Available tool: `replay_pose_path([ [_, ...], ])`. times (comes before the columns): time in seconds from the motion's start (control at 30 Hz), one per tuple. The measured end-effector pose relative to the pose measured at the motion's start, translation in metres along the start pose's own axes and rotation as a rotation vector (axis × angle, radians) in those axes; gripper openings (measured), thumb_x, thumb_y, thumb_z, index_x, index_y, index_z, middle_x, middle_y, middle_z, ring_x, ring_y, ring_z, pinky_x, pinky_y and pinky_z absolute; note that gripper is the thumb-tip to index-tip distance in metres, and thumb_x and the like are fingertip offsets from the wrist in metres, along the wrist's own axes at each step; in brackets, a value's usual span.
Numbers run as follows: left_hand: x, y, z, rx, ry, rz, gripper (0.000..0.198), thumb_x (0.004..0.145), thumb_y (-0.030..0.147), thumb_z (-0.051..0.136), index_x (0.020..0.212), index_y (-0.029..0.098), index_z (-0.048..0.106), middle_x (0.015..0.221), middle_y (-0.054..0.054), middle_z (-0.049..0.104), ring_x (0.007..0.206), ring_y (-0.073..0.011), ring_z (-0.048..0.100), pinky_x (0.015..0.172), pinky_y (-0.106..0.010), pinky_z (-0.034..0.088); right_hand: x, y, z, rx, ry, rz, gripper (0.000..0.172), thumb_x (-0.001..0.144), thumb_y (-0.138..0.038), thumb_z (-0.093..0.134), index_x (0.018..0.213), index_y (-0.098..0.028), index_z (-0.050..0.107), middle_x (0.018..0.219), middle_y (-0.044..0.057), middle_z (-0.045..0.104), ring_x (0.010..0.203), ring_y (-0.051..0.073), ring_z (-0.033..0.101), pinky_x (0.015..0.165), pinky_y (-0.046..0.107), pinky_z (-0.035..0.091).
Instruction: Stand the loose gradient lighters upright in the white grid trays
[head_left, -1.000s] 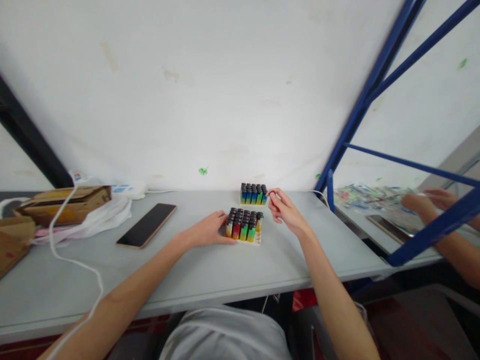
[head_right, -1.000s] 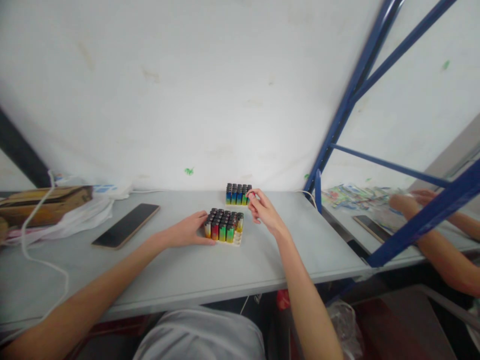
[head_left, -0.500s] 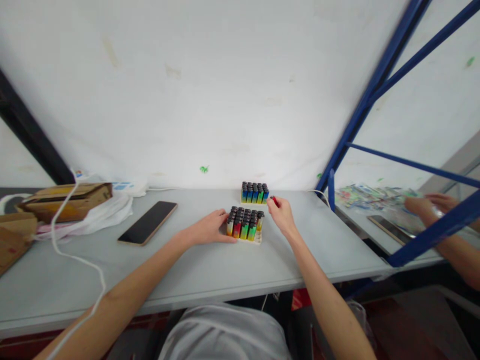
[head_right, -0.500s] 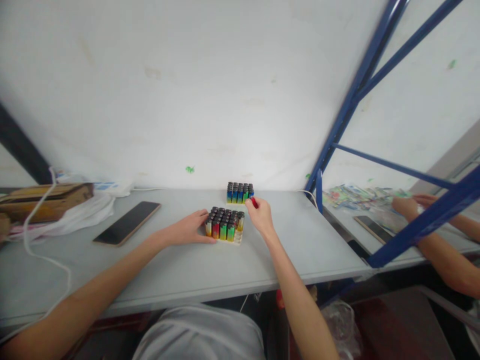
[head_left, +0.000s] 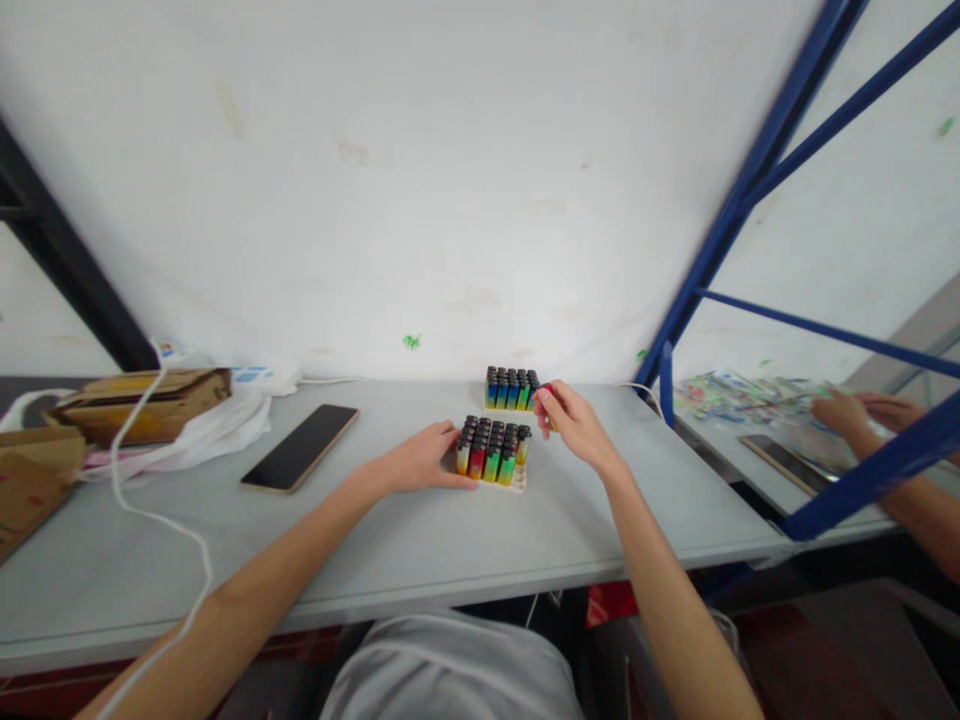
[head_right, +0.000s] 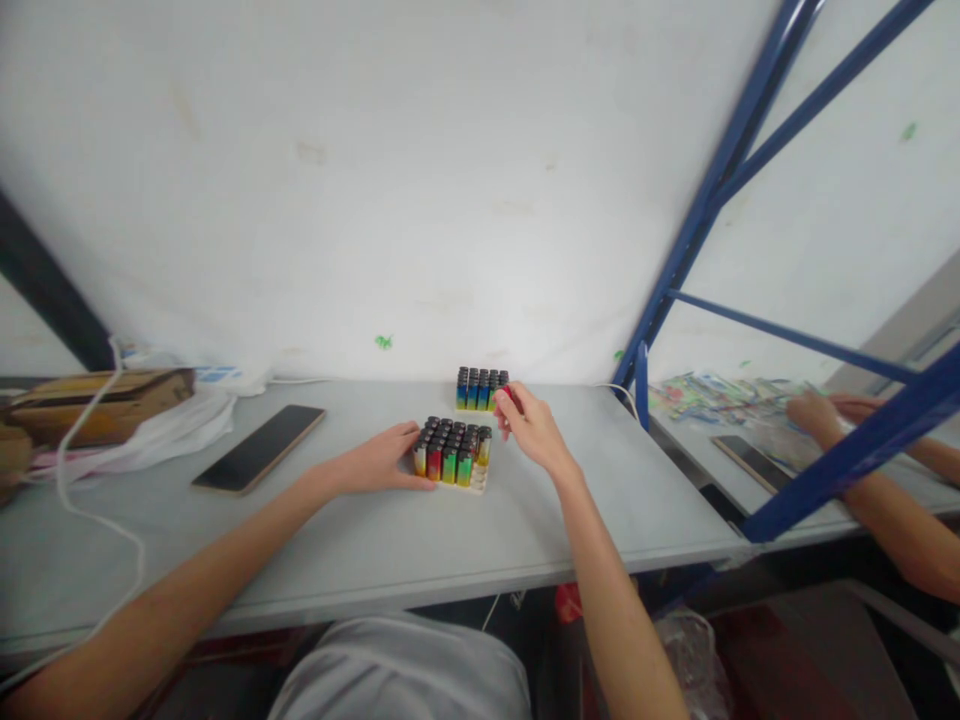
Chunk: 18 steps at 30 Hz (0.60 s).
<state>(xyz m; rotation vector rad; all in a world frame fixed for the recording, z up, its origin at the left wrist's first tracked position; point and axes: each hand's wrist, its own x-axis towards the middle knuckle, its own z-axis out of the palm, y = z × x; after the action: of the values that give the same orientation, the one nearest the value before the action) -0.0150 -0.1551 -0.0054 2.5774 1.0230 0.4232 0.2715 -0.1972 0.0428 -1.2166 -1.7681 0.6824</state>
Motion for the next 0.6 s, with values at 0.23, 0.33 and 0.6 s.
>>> replay_pose_path([
  [0.23,0.000,0.001,0.000,-0.013,0.007,0.007,0.071,0.073,0.080,0.072,0.107,0.018,0.068,0.106,-0.011,0.064,0.101,-0.0338,0.064,0.094,-0.044,0.053,-0.015,-0.026,-0.024,-0.546,-0.119,-0.076,0.045,0.101,-0.054,0.055,0.075,-0.020,0.064,0.073,0.006,0.070,0.069,0.019,0.061,0.071,0.030,0.045],
  [0.33,0.000,0.000,0.000,-0.016,0.010,0.012,0.070,0.074,0.080,0.072,0.107,0.019,0.068,0.107,-0.011,0.065,0.102,-0.0335,0.064,0.094,-0.044,0.052,-0.018,-0.024,-0.025,-0.404,-0.301,-0.009,0.041,0.100,-0.053,0.059,0.081,-0.019,0.071,0.073,0.005,0.075,0.065,0.019,0.067,0.065,0.029,0.047],
  [0.6,0.000,-0.001,0.001,0.018,-0.014,0.012,0.067,0.076,0.078,0.073,0.106,0.018,0.067,0.107,-0.011,0.063,0.101,-0.0332,0.063,0.094,-0.043,0.052,-0.017,-0.010,-0.020,-0.174,-0.458,0.113,0.045,0.094,-0.057,0.065,0.093,-0.014,0.079,0.087,0.011,0.081,0.080,0.027,0.078,0.072,0.035,0.061],
])
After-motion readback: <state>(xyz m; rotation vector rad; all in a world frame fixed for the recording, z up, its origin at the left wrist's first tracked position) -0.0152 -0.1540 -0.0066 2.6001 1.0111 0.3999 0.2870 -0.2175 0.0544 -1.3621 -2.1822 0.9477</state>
